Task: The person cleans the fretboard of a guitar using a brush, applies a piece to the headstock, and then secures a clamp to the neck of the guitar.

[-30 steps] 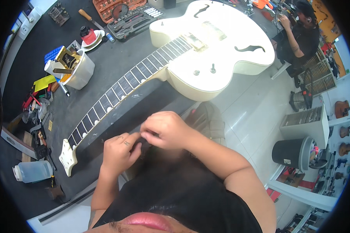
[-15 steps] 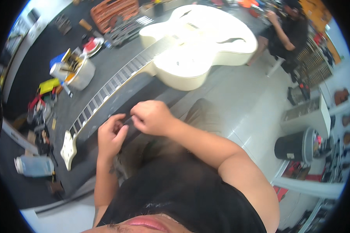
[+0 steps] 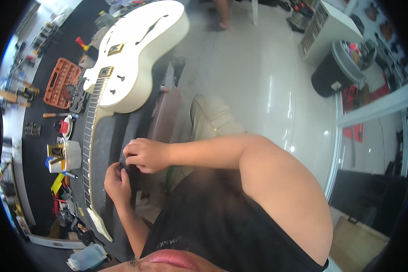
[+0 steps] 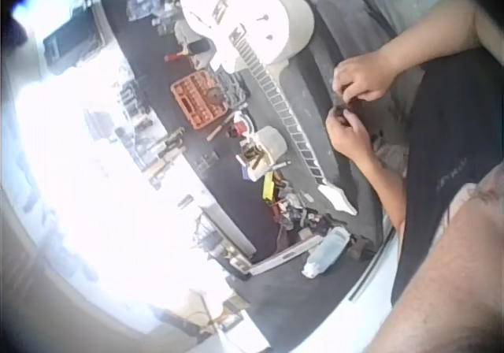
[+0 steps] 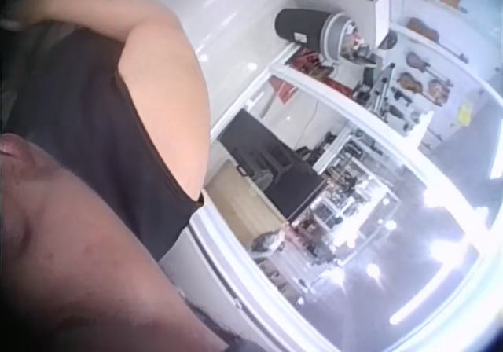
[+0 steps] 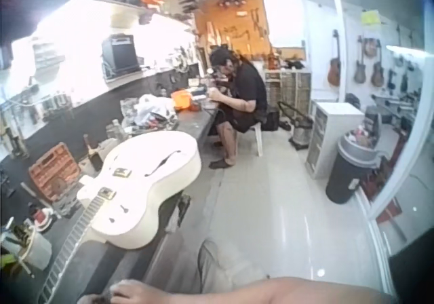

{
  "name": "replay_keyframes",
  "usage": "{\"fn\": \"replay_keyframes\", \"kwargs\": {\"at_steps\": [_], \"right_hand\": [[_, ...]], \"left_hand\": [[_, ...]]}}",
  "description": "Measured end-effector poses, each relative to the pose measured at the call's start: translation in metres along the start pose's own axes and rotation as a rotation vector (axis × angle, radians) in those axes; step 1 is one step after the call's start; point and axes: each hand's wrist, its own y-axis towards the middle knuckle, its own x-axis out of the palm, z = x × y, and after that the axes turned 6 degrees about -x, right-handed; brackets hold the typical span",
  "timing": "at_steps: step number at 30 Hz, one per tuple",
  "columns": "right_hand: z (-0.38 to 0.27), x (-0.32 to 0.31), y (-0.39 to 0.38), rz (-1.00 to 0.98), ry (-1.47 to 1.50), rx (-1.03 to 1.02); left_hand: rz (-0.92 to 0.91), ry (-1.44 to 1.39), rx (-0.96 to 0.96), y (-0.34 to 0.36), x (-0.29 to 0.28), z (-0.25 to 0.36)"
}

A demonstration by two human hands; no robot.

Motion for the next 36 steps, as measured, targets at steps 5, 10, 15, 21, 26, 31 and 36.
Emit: {"fn": "replay_keyframes", "kwargs": {"at_steps": [5,10,15,21,26,31,36], "right_hand": [[-0.006,0.000,-0.093,-0.332,-0.020,0.345],[0.008,-0.019,-0.152,-1.163,0.138,0.823],[0.014,-0.054,-0.192,-1.269,0.131,0.893],[0.052,-0.106,-0.118,-1.212,0.120,0.798],[0.147,-0.102,-0.170,-1.079,0.078,0.942],[0.109,-0.142,-0.143,-1.017,0.213,1.007],[0.107,-0.141,-0.139,-0.983,0.415,0.826]], "left_hand": [[-0.019,0.149,-0.068,-0.002,-0.001,-0.001],[-0.014,0.195,-0.009,-0.002,0.008,-0.002],[0.001,0.256,-0.041,0.001,0.016,0.012],[-0.079,0.121,0.000,0.041,0.038,0.040],[0.020,0.498,0.176,0.066,0.084,0.077],[0.016,0.531,0.123,0.057,0.085,0.072],[-0.032,0.480,0.066,0.071,0.088,0.073]]}}
